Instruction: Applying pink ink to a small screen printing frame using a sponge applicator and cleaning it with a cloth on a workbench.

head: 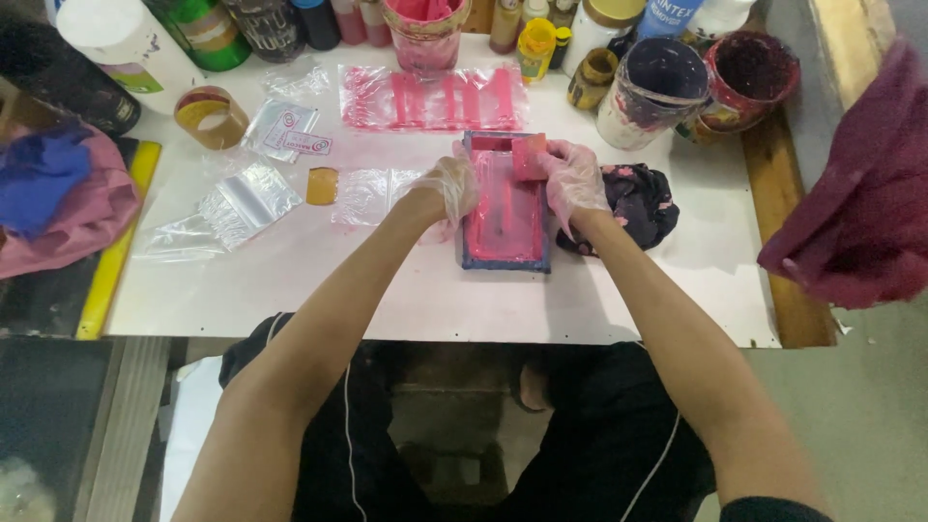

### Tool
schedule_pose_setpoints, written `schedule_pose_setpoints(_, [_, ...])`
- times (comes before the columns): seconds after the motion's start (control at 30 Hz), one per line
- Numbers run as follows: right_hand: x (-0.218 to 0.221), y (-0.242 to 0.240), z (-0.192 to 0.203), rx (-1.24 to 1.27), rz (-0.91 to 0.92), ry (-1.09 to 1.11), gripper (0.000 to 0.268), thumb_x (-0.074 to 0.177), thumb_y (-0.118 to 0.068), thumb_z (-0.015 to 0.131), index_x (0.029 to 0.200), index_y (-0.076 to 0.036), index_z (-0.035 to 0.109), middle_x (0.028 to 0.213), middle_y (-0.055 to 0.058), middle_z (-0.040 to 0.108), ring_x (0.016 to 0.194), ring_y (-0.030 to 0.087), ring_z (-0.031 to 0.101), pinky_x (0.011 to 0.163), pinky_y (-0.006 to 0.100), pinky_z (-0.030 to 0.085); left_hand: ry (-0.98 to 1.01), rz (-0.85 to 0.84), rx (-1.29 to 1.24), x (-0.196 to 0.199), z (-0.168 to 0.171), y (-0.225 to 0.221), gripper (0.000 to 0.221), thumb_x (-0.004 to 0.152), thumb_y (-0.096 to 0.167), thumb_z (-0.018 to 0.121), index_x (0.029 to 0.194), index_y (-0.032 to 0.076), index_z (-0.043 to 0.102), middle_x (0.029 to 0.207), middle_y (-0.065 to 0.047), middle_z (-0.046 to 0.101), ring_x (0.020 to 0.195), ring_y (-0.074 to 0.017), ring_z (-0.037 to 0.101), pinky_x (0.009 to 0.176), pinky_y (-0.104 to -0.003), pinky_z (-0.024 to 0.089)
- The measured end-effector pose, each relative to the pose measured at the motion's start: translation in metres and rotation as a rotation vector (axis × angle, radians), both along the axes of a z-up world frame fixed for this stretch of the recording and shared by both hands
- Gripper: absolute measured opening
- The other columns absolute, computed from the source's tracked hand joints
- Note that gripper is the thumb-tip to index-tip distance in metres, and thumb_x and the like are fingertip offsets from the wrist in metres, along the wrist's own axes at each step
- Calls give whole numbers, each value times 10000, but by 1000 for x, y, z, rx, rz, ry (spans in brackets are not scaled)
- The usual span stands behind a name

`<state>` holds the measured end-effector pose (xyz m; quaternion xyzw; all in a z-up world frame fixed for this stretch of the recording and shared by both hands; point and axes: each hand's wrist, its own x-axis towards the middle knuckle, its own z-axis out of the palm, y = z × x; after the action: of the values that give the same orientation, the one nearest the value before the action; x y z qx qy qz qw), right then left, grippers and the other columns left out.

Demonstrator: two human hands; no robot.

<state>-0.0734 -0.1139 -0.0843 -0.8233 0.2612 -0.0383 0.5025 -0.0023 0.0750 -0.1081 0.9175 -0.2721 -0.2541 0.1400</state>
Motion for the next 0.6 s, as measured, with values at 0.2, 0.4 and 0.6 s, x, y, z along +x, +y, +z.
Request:
schedule_pose_setpoints(0.2, [5, 7, -5, 8, -24, -14, 267, 901, -390, 655, 1128, -306, 769, 1145, -15, 758, 1193, 252, 669, 1057, 416, 487, -5, -3, 5, 1, 5, 4, 1049, 805, 433, 544, 1468, -259, 118, 1115, -292, 717, 1097, -431, 703, 851, -492, 629])
schedule_pose_setpoints(0.4, [2, 7, -2, 1, -15, -11, 276, 909, -380, 667, 1143, -277, 771, 1145, 8, 761, 1183, 261, 677, 1014, 409, 515, -12, 0, 6, -1, 11, 3, 1058, 803, 443, 548, 1470, -257, 118, 1117, -294, 715, 1096, -434, 702, 850, -493, 628])
schedule_pose_setpoints(0.6, [18, -7, -37, -14, -7, 39, 254, 876, -455, 668, 1088, -362, 771, 1075, -59, 760, 1122, 226, 694, 973, 381, 535, -5, 6, 6, -3, 11, 3, 1067, 800, 452, 553, 1471, -255, 119, 1120, -295, 714, 1096, -436, 701, 848, -494, 627])
